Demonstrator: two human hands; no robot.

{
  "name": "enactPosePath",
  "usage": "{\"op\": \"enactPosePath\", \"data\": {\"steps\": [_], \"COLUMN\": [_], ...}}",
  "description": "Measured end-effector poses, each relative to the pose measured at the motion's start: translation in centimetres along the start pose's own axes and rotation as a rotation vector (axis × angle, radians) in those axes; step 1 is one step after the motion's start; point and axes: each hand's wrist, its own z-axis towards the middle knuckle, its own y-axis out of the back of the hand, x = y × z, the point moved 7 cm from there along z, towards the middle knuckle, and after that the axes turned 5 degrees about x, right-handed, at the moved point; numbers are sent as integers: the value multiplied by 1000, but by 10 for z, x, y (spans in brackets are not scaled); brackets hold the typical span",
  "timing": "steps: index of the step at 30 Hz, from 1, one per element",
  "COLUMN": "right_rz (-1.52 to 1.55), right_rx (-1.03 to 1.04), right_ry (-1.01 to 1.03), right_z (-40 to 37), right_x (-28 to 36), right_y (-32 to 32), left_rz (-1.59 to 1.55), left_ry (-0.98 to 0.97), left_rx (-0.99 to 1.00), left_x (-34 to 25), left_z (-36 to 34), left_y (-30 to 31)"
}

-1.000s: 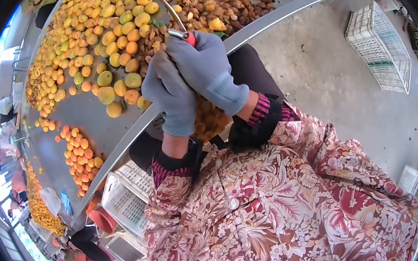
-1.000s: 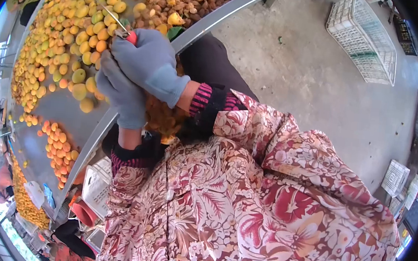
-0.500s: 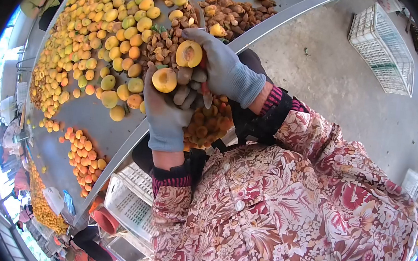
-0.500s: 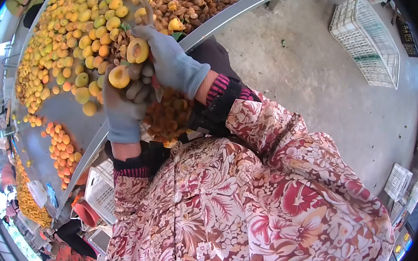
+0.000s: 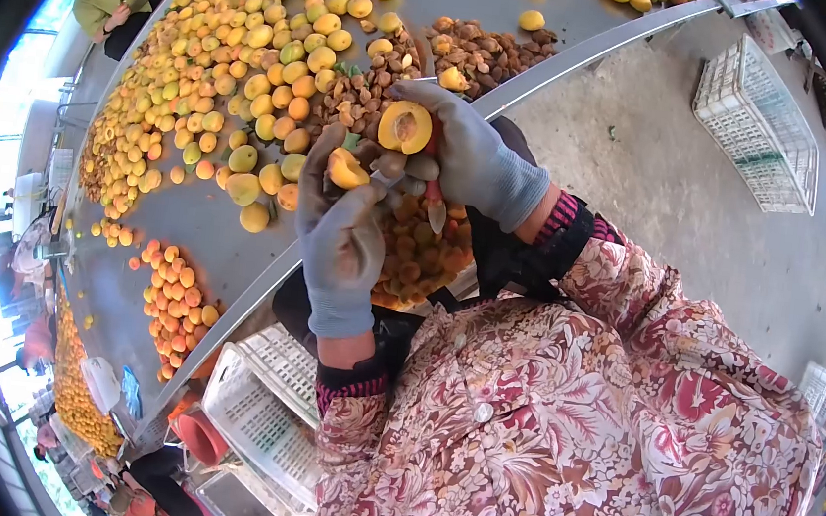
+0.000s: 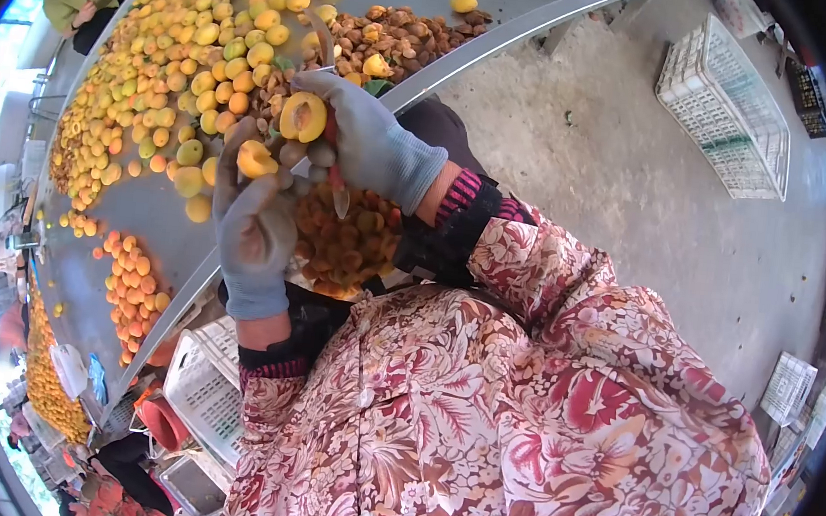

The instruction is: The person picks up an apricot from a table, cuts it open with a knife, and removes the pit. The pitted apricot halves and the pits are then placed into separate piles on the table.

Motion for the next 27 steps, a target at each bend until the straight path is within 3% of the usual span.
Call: {"op": "enactPosePath", "data": {"steps": [2,4,8,12,14,15,17,18,20,21,22,24,27], "right_rz": [59,72,160,10,-183,-182,-445,-443,-439,-632,-630,-1162,-1294], "right_rx": [-37,-7,-61,-87,120,119,-57,-56,17,81,77,168,165], "right_ry": [83,36,-38,2,102,102,475,476,-190,-78,-81,159,104], "right_z": [0,3,1,-8,-6,-6,-15,-20,-26,-27,-28,-30,-27], "right_x": [-8,-19,-13,-3,-1,-4,18,24,-1,6,7,25,33], "right_y": [6,13,7,7,2,1,-1,-2,2,-4,-2,-10,-12], "left_rz": [173,745,884,850,872,873,611,613,99,99,51,2,76], "left_ry": [-93,-250,-311,-356,-407,-406,-343,-343,-57,-54,-13,29,76], "left_rx": [-54,-160,-162,-179,-160,-160,-151,-152,-114,-114,-117,-118,-73], "left_x": [-8,-23,-22,-22,-26,-27,-26,-30,-13,-12,-7,-4,-5], "left_z": [-1,-5,-5,-7,-8,-7,-5,-5,-2,-2,-2,0,0], "left_y": [-1,-1,5,7,3,2,2,2,9,12,17,17,11]}}
